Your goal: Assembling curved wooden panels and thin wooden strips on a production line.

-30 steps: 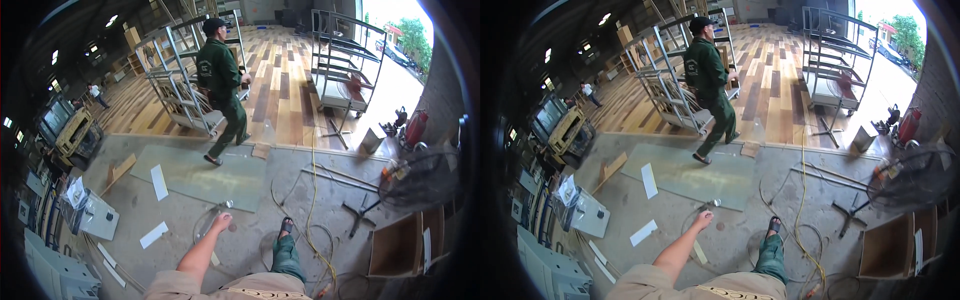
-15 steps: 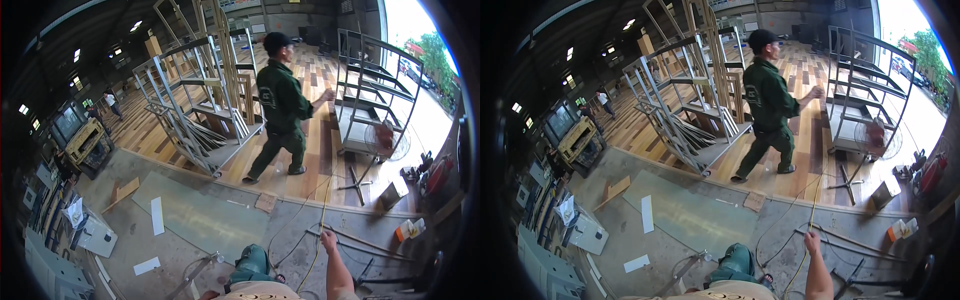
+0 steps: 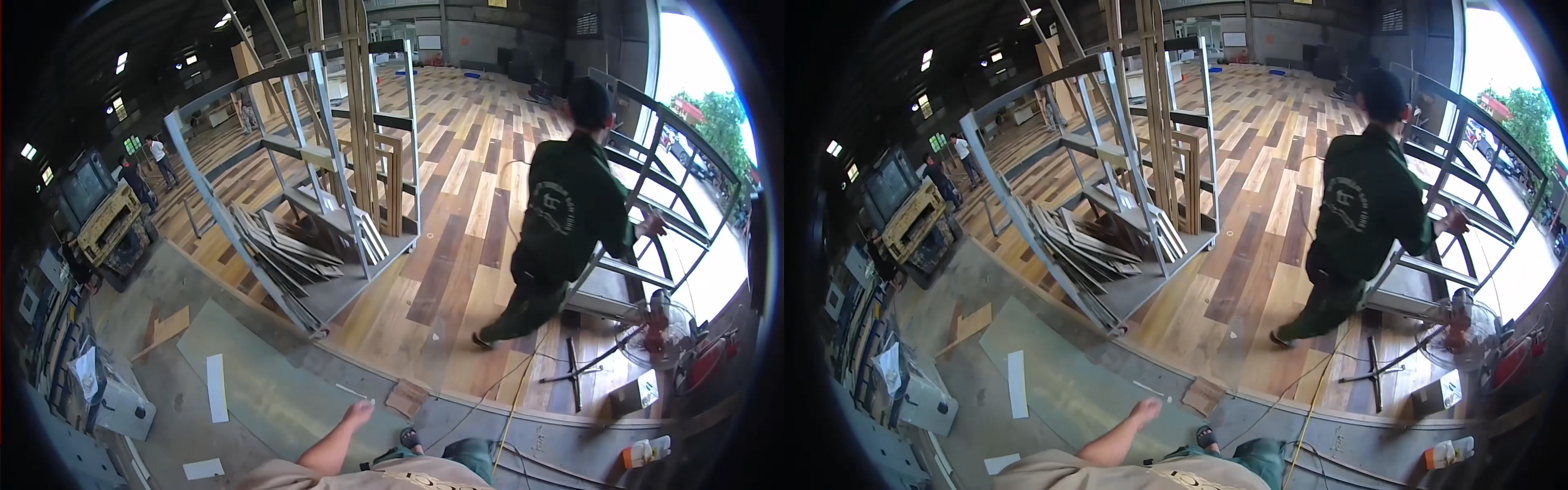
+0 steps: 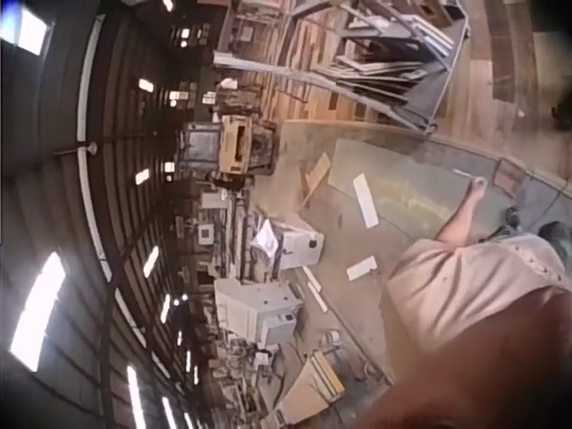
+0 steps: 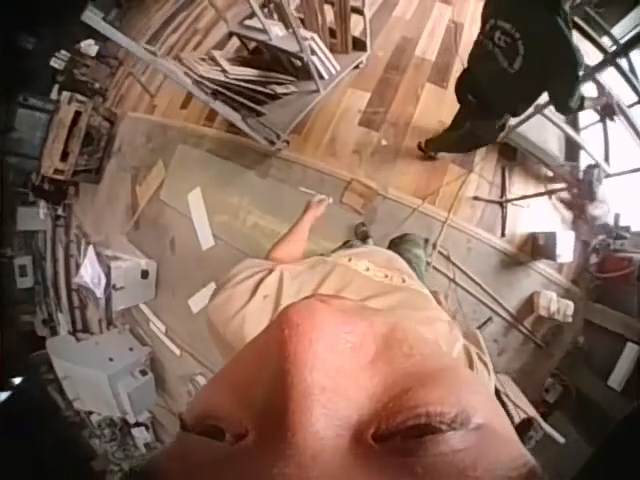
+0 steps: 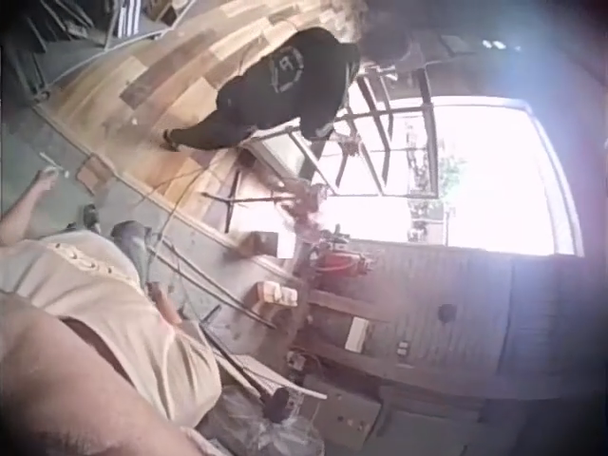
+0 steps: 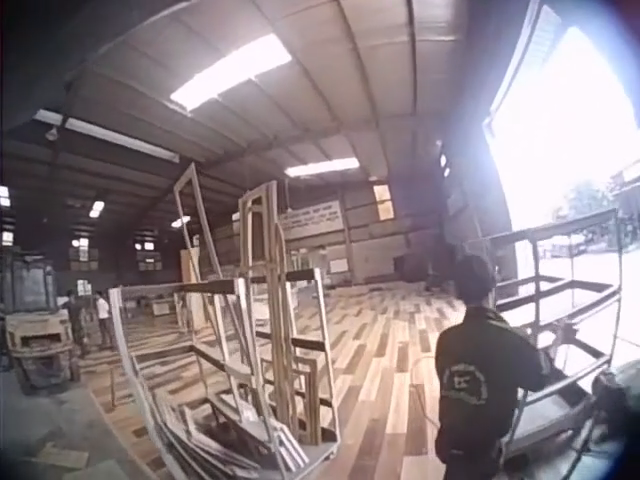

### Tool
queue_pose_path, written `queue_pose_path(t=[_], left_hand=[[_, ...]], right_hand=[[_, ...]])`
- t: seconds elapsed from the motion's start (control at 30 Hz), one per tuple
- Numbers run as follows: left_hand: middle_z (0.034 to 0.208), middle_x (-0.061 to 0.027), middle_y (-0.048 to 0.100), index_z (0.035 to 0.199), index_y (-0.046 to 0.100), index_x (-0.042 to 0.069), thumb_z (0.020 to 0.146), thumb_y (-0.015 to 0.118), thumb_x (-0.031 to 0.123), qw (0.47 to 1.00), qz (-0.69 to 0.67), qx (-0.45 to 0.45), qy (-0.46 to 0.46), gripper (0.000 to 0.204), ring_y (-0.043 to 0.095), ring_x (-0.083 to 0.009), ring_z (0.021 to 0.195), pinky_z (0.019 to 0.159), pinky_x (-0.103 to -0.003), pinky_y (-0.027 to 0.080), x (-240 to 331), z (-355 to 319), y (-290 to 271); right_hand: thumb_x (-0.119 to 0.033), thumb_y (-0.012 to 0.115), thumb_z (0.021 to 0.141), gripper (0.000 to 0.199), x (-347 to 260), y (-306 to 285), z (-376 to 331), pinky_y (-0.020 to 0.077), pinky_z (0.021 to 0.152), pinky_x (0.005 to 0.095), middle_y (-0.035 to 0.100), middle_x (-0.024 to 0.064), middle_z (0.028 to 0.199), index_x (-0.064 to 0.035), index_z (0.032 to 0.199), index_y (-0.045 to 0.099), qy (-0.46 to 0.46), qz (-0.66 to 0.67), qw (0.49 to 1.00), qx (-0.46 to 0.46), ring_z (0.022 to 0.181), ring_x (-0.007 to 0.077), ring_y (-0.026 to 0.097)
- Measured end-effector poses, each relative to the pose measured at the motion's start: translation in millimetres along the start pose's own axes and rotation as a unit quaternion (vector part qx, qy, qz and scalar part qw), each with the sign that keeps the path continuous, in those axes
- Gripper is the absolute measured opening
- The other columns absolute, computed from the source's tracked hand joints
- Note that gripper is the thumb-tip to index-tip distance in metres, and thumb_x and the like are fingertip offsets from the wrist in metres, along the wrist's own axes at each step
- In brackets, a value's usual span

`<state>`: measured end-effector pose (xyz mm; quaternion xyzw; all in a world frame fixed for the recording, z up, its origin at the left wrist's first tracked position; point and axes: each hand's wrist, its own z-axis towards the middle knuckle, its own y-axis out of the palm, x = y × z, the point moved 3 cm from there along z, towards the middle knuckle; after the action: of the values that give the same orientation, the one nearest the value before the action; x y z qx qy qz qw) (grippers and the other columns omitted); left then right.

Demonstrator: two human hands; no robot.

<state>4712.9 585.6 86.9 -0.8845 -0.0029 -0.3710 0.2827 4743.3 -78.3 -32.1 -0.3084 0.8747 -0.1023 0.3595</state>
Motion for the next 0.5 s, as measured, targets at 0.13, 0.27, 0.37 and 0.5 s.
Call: queue_pose_path(t=[0.13,0.27,0.37,0.5], left_hand=[[0.083,-0.0003,0.066,0.115,0.070,0.008,0.099,0.062,0.025,0.975,-0.068,0.024,0.211,0.025,0.060,-0.0100,0.072,0.066,-0.028,0.049,228,153,-25],[0.083,-0.0010,0.066,0.119,0.067,0.006,0.100,0.062,0.025,0.974,0.001,0.035,0.226,0.027,0.060,-0.0102,0.072,0.064,-0.028,0.049,335,272,-29],[0.099,-0.0159,0.073,0.116,0.068,0.003,0.095,0.063,0.033,0.987,-0.006,0.057,0.153,0.037,0.071,-0.0262,0.093,0.082,-0.038,0.054,360,308,-18],[0.108,-0.0133,0.074,0.117,0.067,0.003,0.093,0.067,0.032,0.989,-0.037,0.107,0.090,0.038,0.072,-0.0247,0.100,0.087,-0.036,0.054,316,323,-8]], right_hand=[[-0.032,0.065,0.090,0.028,-68,-13,101,0.0538,0.063,0.0401,0.071,0.0138,0.083,-0.0044,0.093,0.069,-0.079,-0.065,0.992,0.075,0.073,0.0263,0.070],[-0.035,0.067,0.088,0.032,-197,-30,216,0.0548,0.069,0.0427,0.073,0.0162,0.087,-0.0036,0.095,0.071,-0.158,-0.156,0.965,0.140,0.079,0.0295,0.071],[-0.037,0.068,0.087,0.035,-305,-32,291,0.0556,0.074,0.0446,0.074,0.0180,0.089,-0.0029,0.096,0.073,-0.235,-0.208,0.935,0.162,0.084,0.0320,0.072],[-0.033,0.050,0.096,0.039,-514,-82,443,0.0519,0.089,0.0503,0.071,0.0256,0.105,-0.0041,0.111,0.072,-0.114,-0.171,0.976,-0.075,0.101,0.0432,0.067]])
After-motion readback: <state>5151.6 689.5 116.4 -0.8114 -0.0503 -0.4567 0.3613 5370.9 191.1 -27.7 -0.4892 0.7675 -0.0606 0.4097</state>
